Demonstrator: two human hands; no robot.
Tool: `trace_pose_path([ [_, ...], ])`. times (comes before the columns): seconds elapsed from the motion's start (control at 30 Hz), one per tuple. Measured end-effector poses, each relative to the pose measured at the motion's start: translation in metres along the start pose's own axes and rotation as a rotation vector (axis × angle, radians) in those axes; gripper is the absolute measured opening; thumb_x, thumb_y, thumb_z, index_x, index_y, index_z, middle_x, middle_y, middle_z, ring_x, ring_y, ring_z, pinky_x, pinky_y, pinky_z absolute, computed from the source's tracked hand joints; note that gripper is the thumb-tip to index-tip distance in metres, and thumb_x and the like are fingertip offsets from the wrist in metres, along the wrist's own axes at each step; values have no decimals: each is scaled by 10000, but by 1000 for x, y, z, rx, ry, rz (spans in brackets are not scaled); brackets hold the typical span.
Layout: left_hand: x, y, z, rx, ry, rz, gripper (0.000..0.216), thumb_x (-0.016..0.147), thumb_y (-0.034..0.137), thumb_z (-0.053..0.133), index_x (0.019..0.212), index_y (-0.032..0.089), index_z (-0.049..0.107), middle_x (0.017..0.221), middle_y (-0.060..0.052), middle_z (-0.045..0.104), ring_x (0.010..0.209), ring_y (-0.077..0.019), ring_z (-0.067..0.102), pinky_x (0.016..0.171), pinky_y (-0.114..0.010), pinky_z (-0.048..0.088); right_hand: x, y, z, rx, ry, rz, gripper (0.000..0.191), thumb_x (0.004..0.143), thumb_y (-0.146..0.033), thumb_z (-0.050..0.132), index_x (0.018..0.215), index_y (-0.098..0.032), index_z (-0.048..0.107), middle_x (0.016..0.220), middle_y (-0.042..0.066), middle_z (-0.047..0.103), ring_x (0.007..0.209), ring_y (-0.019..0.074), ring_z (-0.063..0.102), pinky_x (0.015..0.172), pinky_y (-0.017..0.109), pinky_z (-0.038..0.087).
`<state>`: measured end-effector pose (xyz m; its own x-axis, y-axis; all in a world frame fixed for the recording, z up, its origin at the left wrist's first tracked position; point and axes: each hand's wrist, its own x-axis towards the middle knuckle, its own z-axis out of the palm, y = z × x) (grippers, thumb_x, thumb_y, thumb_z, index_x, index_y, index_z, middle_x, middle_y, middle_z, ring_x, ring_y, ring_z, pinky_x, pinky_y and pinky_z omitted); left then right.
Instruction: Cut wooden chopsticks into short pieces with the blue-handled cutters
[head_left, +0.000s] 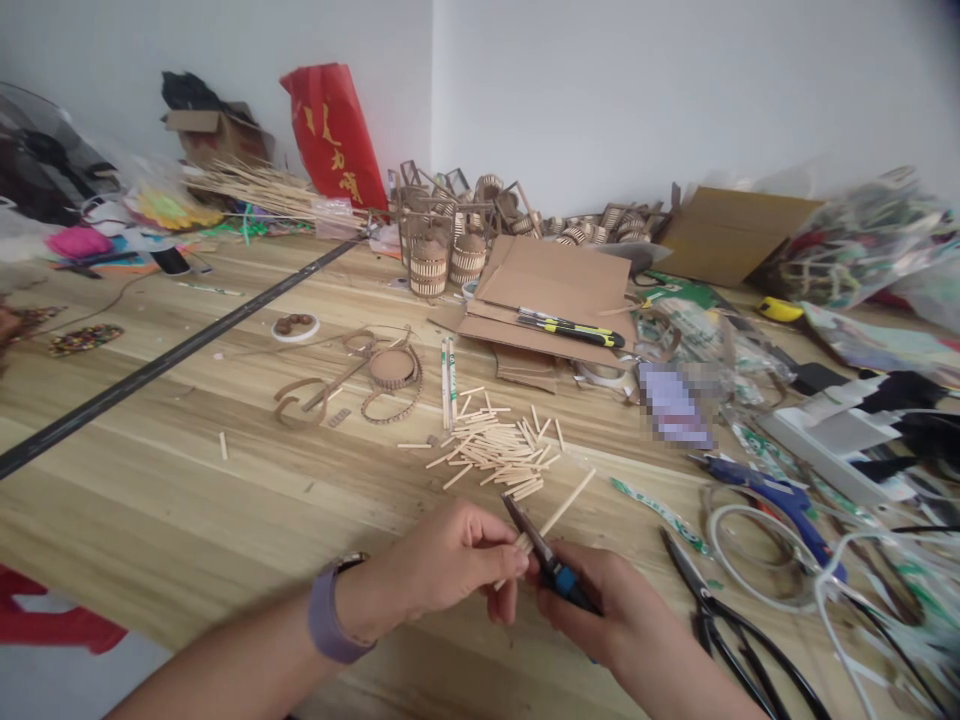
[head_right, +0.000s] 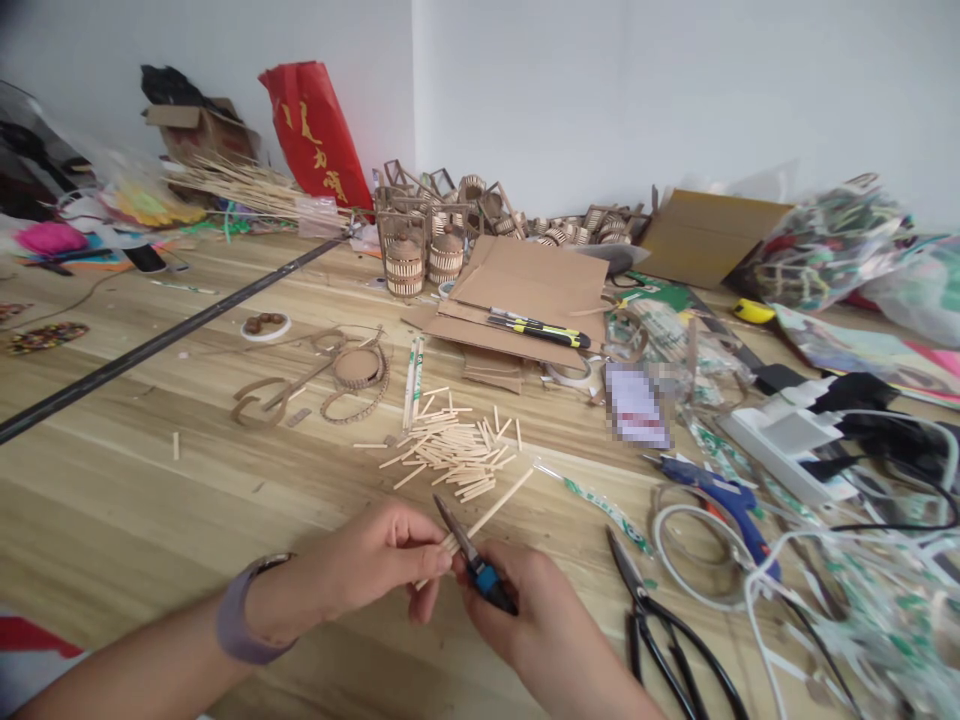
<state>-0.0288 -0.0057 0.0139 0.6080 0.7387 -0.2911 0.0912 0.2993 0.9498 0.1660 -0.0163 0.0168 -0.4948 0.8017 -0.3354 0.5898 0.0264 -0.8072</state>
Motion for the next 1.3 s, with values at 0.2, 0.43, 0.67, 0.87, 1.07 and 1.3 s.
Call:
trace_pose_path([
  [0.2,2,-7,-1,-35,26,-24,261,838,385,564,723,151,571,614,-3,621,576,-117,567,596,-231,424,4,2,-2,86,-9,-4,76,756,-231,505,759,-181,564,642,-45,438,585,115,377,538,232,319],
  [0.43,4,-9,1,46,66,-15,275,888,371,478,721,159,532,609,-5,615,555,-112,559,558,-222,408,3,-2,-10,199,-81,-47,165,785,-316,554,819,-178,639,748,5,589,723,166,527,678,260,444],
  [0.67,6,-10,6,-5,35,-55,309,897,436,442,809,156,539,562,19,561,495,-101,499,521,-219,398,1,-3,-17,260,-137,-20,274,772,-403,575,871,-166,671,749,24,608,759,193,551,719,272,473],
  [0.87,5,-10,7,-11,45,-25,392,879,537,455,795,161,527,542,37,522,484,-92,458,511,-217,368,-1,-5,-16,269,-99,-32,236,766,-362,576,846,-161,669,757,26,617,772,194,561,738,271,483],
  [1.07,3,-8,6,23,43,-16,416,890,547,456,815,149,548,546,45,498,487,-84,428,514,-217,333,-2,-10,-14,127,-76,-10,162,762,-295,532,846,-184,614,712,-4,555,717,172,517,665,253,450],
  [1.3,4,-10,4,47,51,-4,429,899,555,453,803,148,545,565,48,471,509,-79,396,515,-211,297,-1,-7,-9,-38,-37,15,79,750,-207,489,802,-204,548,685,-38,486,627,130,417,566,227,353],
])
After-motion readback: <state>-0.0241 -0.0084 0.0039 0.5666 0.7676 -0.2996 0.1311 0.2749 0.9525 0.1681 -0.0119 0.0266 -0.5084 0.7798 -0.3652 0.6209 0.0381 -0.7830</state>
